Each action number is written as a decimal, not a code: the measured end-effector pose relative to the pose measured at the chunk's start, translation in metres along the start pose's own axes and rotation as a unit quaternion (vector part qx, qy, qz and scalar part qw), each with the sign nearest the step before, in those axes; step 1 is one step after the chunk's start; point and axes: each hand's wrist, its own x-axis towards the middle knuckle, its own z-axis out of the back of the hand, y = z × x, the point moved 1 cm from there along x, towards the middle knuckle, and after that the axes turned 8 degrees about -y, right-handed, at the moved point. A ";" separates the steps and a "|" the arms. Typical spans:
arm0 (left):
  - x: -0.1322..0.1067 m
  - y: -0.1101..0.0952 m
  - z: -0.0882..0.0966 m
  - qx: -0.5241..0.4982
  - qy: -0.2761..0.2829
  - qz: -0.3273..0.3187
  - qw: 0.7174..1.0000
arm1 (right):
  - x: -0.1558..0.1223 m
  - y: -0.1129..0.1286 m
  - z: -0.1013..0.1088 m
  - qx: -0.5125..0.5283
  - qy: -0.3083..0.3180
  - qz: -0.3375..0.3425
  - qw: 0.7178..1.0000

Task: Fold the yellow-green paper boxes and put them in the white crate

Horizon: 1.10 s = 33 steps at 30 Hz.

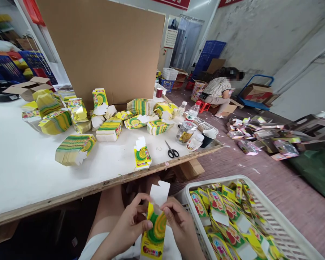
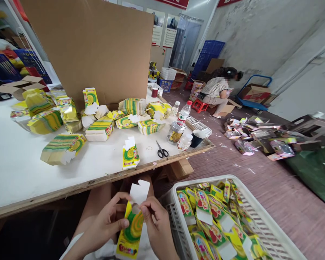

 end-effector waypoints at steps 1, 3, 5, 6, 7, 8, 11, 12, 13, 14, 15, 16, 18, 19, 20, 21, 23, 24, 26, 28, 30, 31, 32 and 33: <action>0.000 0.002 -0.001 -0.003 0.001 0.006 1.000 | 0.001 0.000 0.000 0.000 -0.017 0.003 1.000; 0.001 0.004 -0.001 0.001 0.009 0.010 1.000 | 0.001 -0.003 0.000 0.017 -0.060 -0.008 0.998; 0.003 0.004 0.000 0.019 0.010 -0.001 1.000 | 0.002 -0.005 0.002 0.025 -0.105 -0.027 0.994; 0.004 0.004 0.001 0.035 -0.001 -0.013 0.999 | 0.003 -0.005 0.004 0.018 -0.120 -0.029 0.992; 0.005 0.004 0.002 0.057 -0.021 -0.030 0.998 | 0.004 -0.004 0.006 0.005 -0.125 -0.027 0.992; 0.006 0.004 0.003 0.085 -0.043 -0.047 0.994 | 0.005 -0.003 0.008 -0.006 -0.117 -0.026 0.993; 0.008 0.005 0.006 0.166 -0.094 -0.081 0.978 | 0.008 -0.002 0.010 -0.016 -0.046 -0.047 0.998; 0.008 0.006 0.006 0.182 -0.095 -0.083 0.975 | 0.008 -0.003 0.009 -0.014 -0.023 -0.058 0.998; 0.007 0.006 0.006 0.192 -0.091 -0.081 0.974 | 0.007 -0.005 0.007 -0.016 -0.005 -0.067 0.998; 0.007 0.006 0.006 0.198 -0.084 -0.076 0.974 | 0.007 -0.006 0.005 -0.023 0.005 -0.072 0.997; 0.006 0.007 0.006 0.203 -0.074 -0.072 0.974 | 0.006 -0.008 0.003 -0.032 0.009 -0.073 0.997; 0.004 0.006 0.006 0.209 -0.066 -0.068 0.973 | 0.005 -0.010 0.001 -0.043 0.011 -0.073 0.996; 0.002 0.005 0.007 0.220 -0.060 -0.065 0.971 | 0.005 -0.013 -0.001 -0.062 0.014 -0.072 0.995; 0.001 0.004 0.007 0.224 -0.058 -0.065 0.971 | 0.005 -0.013 -0.002 -0.069 0.014 -0.071 0.995; 0.001 0.003 0.007 0.222 -0.054 -0.065 0.971 | 0.005 -0.013 -0.002 -0.075 0.014 -0.070 0.995; 0.002 0.002 0.007 0.215 -0.048 -0.065 0.973 | 0.005 -0.013 -0.002 -0.080 0.015 -0.069 0.994; 0.003 0.001 0.006 0.186 -0.036 -0.064 0.980 | 0.005 -0.011 -0.002 -0.079 0.017 -0.065 0.995; 0.004 0.001 0.005 0.169 -0.032 -0.065 0.983 | 0.005 -0.010 -0.003 -0.072 0.017 -0.062 0.995; 0.005 0.002 0.003 0.141 -0.030 -0.064 0.987 | 0.005 -0.008 -0.006 -0.059 0.012 -0.054 0.997; 0.005 0.004 0.001 0.135 -0.034 -0.059 0.988 | 0.005 -0.007 -0.008 -0.060 -0.009 -0.048 0.997; 0.005 0.007 0.001 0.146 -0.048 -0.057 0.986 | 0.004 -0.006 -0.009 -0.074 -0.045 -0.043 0.995; 0.005 0.009 0.002 0.154 -0.059 -0.058 0.985 | 0.004 -0.005 -0.008 -0.083 -0.057 -0.041 0.994; 0.005 0.010 0.003 0.157 -0.071 -0.060 0.983 | 0.004 -0.004 -0.007 -0.090 -0.063 -0.035 0.993; 0.005 0.010 0.005 0.156 -0.081 -0.062 0.983 | 0.004 -0.003 -0.005 -0.093 -0.059 -0.028 0.994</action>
